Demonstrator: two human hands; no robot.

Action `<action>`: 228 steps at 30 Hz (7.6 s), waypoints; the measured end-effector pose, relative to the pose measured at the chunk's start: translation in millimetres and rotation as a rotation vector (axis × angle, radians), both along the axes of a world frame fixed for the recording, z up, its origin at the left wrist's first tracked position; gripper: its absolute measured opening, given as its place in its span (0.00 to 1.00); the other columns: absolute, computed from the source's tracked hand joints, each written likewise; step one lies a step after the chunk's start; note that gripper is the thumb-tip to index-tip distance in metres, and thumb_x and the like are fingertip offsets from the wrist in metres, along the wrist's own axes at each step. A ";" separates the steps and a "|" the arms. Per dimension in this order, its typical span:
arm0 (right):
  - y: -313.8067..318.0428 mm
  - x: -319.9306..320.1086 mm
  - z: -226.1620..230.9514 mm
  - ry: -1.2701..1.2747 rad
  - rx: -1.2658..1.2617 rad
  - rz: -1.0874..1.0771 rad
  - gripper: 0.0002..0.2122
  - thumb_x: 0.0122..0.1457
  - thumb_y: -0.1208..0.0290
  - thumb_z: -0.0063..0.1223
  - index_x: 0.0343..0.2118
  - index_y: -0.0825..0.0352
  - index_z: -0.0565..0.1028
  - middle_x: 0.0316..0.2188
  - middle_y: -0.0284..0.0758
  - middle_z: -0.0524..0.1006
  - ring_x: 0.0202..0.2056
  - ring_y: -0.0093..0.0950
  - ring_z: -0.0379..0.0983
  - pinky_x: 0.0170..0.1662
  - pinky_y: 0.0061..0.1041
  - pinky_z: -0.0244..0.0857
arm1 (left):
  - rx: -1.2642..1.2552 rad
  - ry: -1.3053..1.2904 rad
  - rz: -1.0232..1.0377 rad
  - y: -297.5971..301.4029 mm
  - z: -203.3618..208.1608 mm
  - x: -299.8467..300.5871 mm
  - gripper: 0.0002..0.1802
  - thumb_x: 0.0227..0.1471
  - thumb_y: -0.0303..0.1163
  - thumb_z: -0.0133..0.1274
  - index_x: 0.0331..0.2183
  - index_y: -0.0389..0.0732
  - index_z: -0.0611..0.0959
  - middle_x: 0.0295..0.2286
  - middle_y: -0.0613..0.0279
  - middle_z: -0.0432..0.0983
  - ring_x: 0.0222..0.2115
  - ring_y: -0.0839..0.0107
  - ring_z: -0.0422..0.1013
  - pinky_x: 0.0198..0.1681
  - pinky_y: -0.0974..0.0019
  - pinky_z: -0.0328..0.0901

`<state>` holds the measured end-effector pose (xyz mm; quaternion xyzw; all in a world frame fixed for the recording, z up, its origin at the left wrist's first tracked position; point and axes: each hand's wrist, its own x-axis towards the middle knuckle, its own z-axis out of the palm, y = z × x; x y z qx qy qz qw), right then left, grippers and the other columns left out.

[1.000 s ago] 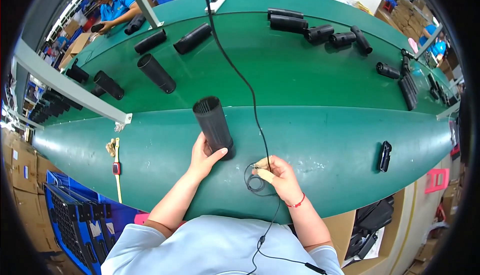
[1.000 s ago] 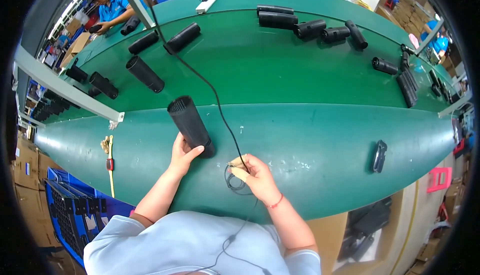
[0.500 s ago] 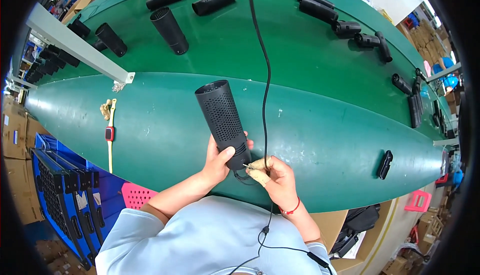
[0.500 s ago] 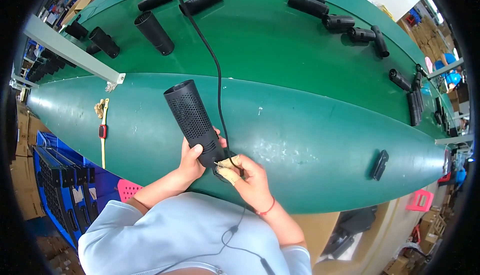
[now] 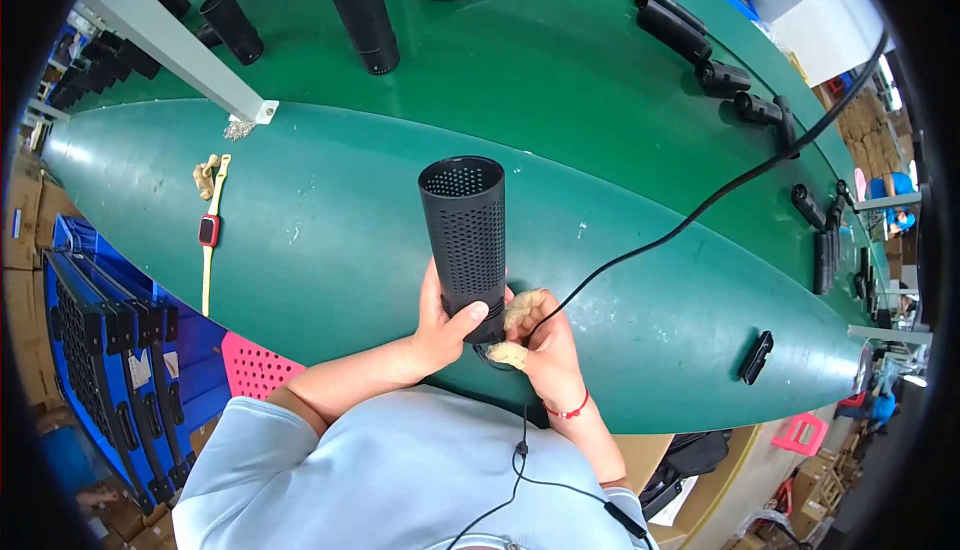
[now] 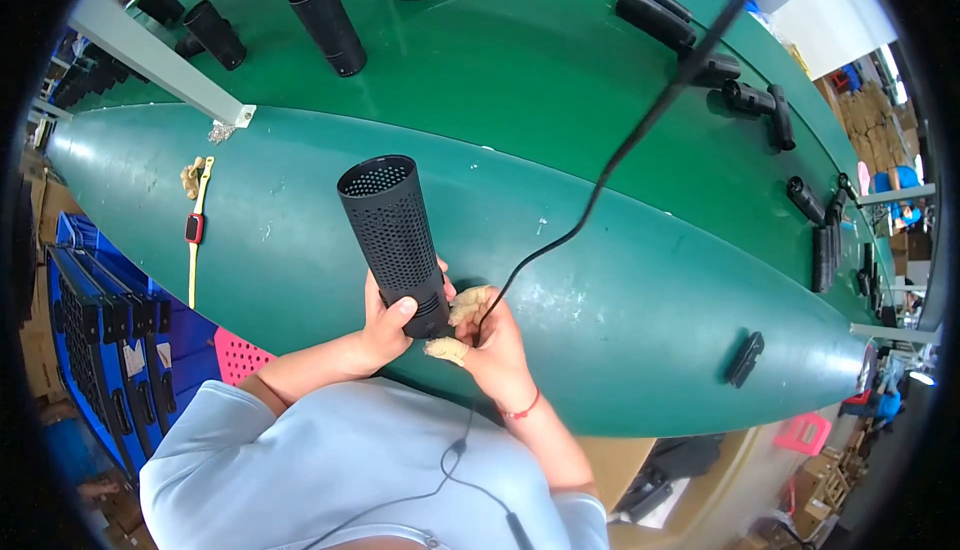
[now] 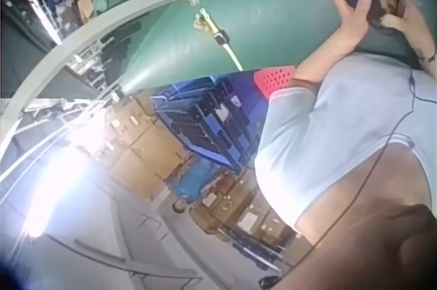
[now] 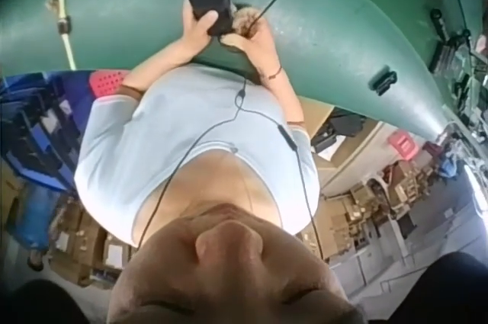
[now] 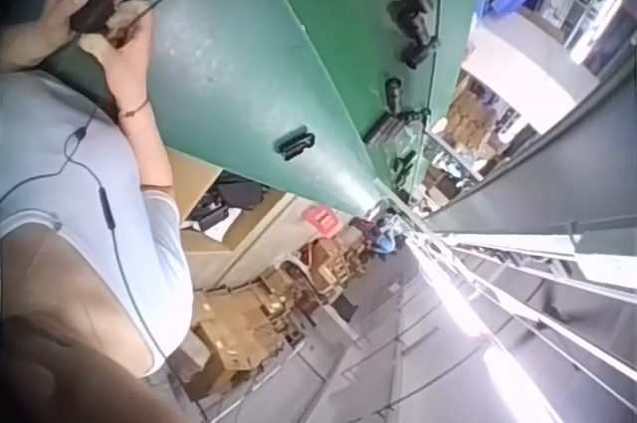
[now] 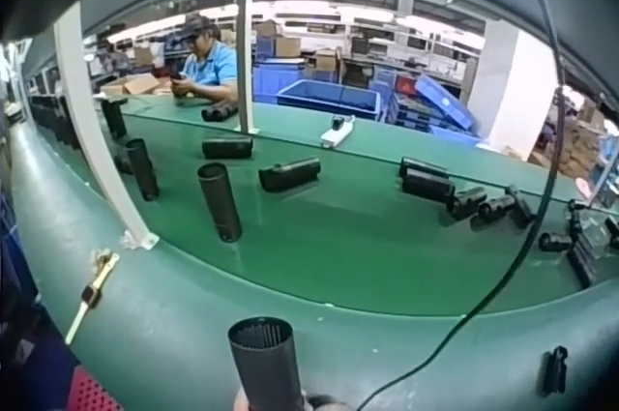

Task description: Testing cylindrical speakers by plugging them into a wire and placing them over a multi-colored light-emitting base to check for functionality.

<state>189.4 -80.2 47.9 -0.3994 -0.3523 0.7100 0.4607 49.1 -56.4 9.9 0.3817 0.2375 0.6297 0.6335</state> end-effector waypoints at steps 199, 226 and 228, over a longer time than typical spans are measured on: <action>-11.2 43.4 0.9 0.318 -0.166 0.087 0.08 0.55 0.72 0.47 0.36 0.68 0.71 0.27 0.30 0.73 0.25 0.15 0.67 0.26 0.11 0.61 | 0.731 0.691 -0.103 -1.7 24.7 28.2 0.48 0.33 0.24 0.58 0.54 0.64 0.55 0.45 0.54 0.63 0.39 0.58 0.68 0.39 0.61 0.68; -16.3 56.1 28.2 -0.264 0.055 0.215 0.11 0.56 0.66 0.44 0.38 0.68 0.69 0.33 0.33 0.71 0.29 0.17 0.65 0.31 0.14 0.60 | -0.045 -0.076 -0.186 3.9 61.2 29.9 0.37 0.43 0.35 0.50 0.53 0.42 0.54 0.48 0.50 0.59 0.43 0.58 0.63 0.45 0.56 0.60; -22.4 55.3 39.3 -0.183 0.158 -0.106 0.10 0.57 0.70 0.43 0.37 0.69 0.69 0.33 0.34 0.72 0.32 0.19 0.66 0.36 0.16 0.60 | -0.181 -0.278 -0.312 5.7 70.0 25.6 0.37 0.42 0.36 0.50 0.53 0.43 0.54 0.46 0.51 0.61 0.41 0.60 0.64 0.43 0.56 0.62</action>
